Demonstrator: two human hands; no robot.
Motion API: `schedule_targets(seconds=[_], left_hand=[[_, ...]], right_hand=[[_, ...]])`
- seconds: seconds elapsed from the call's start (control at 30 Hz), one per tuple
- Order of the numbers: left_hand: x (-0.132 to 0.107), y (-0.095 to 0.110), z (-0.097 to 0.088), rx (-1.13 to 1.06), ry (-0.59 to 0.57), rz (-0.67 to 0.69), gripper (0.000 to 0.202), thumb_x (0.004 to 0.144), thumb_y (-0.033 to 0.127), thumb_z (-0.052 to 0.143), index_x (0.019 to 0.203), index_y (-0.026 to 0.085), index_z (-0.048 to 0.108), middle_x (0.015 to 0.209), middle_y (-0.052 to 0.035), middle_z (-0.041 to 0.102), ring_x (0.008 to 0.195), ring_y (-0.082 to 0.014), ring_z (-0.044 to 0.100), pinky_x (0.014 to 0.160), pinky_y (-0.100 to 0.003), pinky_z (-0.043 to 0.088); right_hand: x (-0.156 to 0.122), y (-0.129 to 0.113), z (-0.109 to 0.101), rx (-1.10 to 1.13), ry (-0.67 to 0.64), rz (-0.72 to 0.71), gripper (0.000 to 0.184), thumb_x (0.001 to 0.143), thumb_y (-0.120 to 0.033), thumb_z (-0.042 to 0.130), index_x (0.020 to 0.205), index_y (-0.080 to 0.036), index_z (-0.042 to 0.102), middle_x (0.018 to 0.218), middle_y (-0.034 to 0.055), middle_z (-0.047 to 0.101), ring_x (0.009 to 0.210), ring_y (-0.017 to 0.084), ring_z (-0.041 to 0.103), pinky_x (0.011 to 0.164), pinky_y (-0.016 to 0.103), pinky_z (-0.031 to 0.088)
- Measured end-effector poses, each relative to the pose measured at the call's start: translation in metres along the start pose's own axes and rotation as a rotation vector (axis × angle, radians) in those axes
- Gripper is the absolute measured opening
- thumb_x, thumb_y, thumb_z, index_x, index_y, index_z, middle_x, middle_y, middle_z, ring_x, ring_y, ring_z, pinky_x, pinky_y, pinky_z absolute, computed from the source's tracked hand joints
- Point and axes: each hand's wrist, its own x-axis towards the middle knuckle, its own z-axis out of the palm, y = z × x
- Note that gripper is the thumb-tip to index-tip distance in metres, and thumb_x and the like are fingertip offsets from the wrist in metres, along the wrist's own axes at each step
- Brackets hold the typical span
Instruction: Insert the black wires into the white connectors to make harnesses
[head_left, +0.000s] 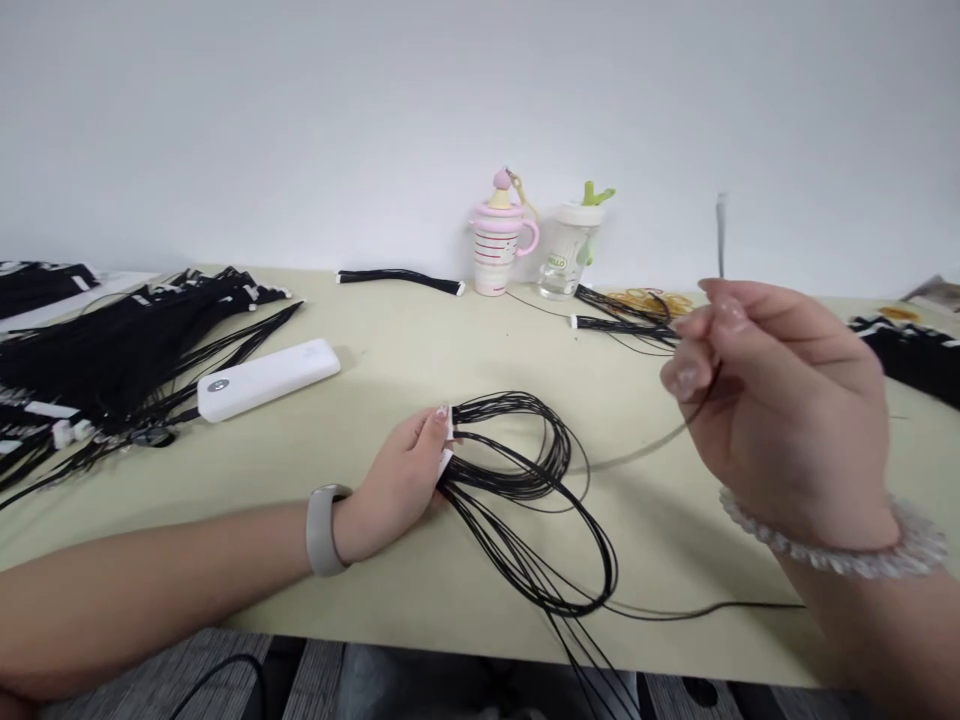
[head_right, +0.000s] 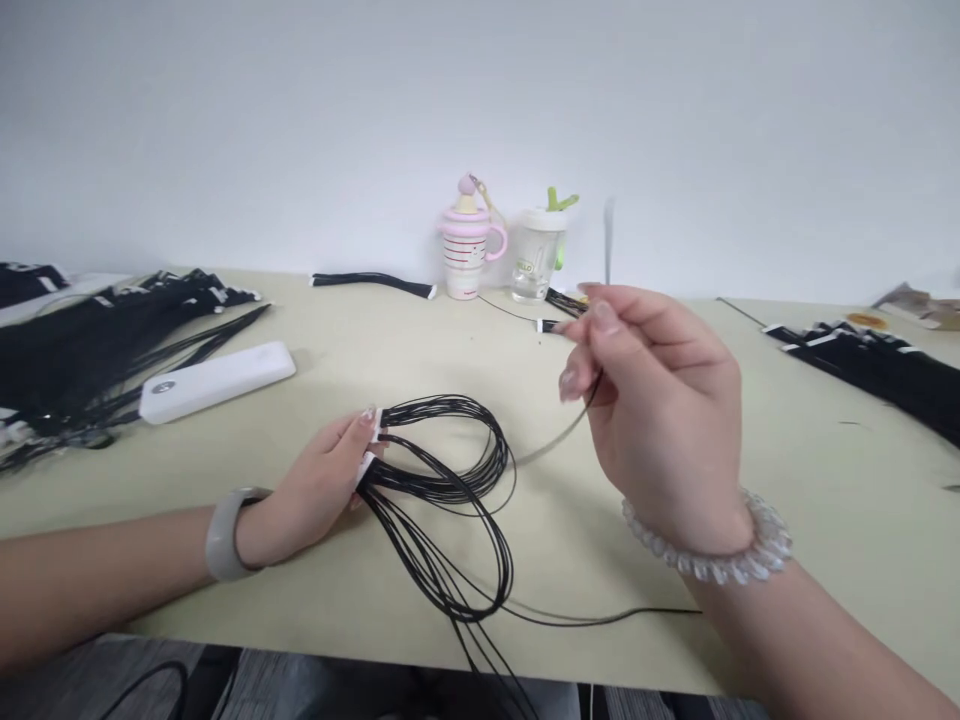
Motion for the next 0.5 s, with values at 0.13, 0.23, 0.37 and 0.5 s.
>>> schedule_targets(seconds=[0.13,0.23,0.37,0.5], left_hand=[[-0.005,-0.003,0.003,0.016,-0.068,0.028,0.039,0.085,0.049,0.035,0.064,0.016,0.041,0.050,0.0028,0.039,0.045,-0.0069,0.033,0.041,-0.019,0.028],[-0.010,-0.005,0.003,0.020,-0.097,0.038,0.037,0.085,0.048,0.034,0.067,0.017,0.040,0.050,0.0036,0.037,0.044,-0.0065,0.033,0.041,-0.018,0.027],[-0.013,-0.006,0.003,-0.004,-0.129,0.055,0.038,0.087,0.048,0.032,0.066,0.017,0.037,0.049,0.0042,0.036,0.043,-0.0055,0.032,0.042,-0.018,0.028],[-0.012,-0.009,0.003,0.008,-0.126,0.066,0.039,0.087,0.048,0.030,0.066,0.016,0.038,0.050,0.0036,0.038,0.044,-0.0052,0.032,0.043,-0.018,0.028]], right_hand=[[-0.025,0.006,0.011,-0.267,-0.406,0.020,0.042,0.082,-0.016,0.050,0.121,-0.028,0.045,0.070,-0.0031,0.059,0.051,0.008,0.050,0.049,0.022,0.043],[-0.036,0.013,0.018,-0.578,-0.577,-0.087,0.011,0.082,-0.016,0.050,0.087,-0.020,0.059,0.069,-0.0017,0.059,0.055,0.006,0.049,0.052,0.020,0.040],[-0.038,0.020,0.018,-0.723,-0.628,-0.212,0.013,0.083,-0.016,0.048,0.074,-0.016,0.058,0.066,-0.0009,0.056,0.059,0.006,0.048,0.055,0.019,0.037],[-0.038,0.022,0.013,-0.686,-0.649,-0.281,0.011,0.081,-0.014,0.050,0.072,-0.015,0.055,0.063,-0.0021,0.053,0.056,0.005,0.045,0.053,0.018,0.034]])
